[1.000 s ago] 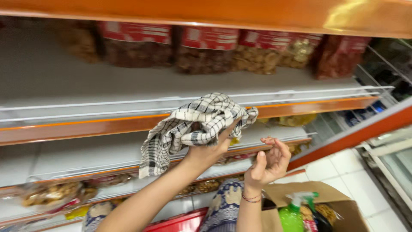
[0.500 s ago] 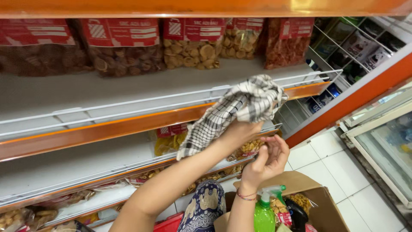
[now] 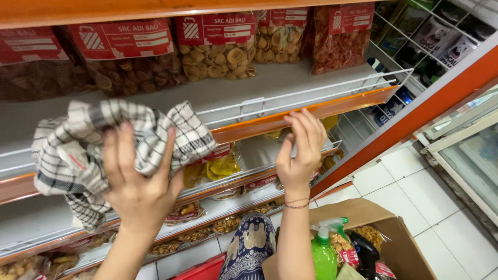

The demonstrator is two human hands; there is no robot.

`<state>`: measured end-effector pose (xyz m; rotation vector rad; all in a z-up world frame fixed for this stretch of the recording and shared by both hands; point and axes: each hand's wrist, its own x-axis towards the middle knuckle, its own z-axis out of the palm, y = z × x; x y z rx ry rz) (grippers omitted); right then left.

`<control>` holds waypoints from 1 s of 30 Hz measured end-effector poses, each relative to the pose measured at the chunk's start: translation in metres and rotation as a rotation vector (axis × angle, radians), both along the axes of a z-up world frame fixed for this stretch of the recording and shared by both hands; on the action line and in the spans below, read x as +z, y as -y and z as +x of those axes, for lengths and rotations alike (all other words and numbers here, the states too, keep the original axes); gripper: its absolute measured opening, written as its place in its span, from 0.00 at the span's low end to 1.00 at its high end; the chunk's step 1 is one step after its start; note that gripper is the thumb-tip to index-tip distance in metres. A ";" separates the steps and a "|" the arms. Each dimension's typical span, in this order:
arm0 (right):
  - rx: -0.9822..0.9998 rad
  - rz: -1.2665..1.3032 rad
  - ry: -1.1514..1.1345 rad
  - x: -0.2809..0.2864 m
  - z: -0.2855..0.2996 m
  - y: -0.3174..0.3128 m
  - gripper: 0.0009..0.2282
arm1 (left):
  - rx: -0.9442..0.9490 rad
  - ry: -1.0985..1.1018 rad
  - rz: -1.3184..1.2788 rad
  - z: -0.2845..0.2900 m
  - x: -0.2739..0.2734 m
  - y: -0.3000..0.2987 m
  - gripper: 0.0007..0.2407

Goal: The person sprays a shelf with a liquid from a green bottle and wipes it with a cloth, then picks up bags of snacks from a box and places them on the shelves.

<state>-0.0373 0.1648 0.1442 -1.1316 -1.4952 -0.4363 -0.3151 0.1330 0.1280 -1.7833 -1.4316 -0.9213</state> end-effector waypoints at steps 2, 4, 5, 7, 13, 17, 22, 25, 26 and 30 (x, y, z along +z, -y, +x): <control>-0.018 0.010 -0.037 -0.007 0.001 0.003 0.15 | 0.072 -0.083 0.044 0.007 -0.009 0.008 0.22; -0.039 0.032 -0.068 -0.011 0.001 0.003 0.13 | 0.119 -0.118 0.065 0.017 -0.013 0.010 0.20; -0.040 0.041 -0.070 -0.013 0.002 0.003 0.12 | 0.127 -0.110 0.058 0.024 -0.014 0.011 0.20; -0.039 0.056 -0.073 -0.015 0.002 0.004 0.12 | 0.170 -0.133 0.080 0.042 -0.014 0.009 0.19; 0.030 0.054 -0.089 -0.013 0.008 0.002 0.12 | 0.134 -0.236 0.248 0.117 -0.007 -0.013 0.13; 0.095 0.069 -0.225 -0.018 0.020 0.003 0.13 | -0.051 -0.139 0.240 0.160 0.001 -0.026 0.08; -0.005 0.127 -0.583 -0.032 0.051 -0.004 0.10 | -0.167 -0.122 0.251 0.206 0.011 -0.042 0.07; 0.000 0.193 -0.673 -0.037 0.072 -0.011 0.08 | -0.219 -0.098 0.274 0.239 0.015 -0.053 0.09; -0.001 0.204 -0.691 -0.038 0.079 -0.013 0.08 | -0.242 -0.086 0.282 0.251 0.015 -0.057 0.09; -0.058 0.229 -0.729 -0.039 0.105 -0.019 0.08 | -0.328 -0.053 0.273 0.294 0.015 -0.072 0.07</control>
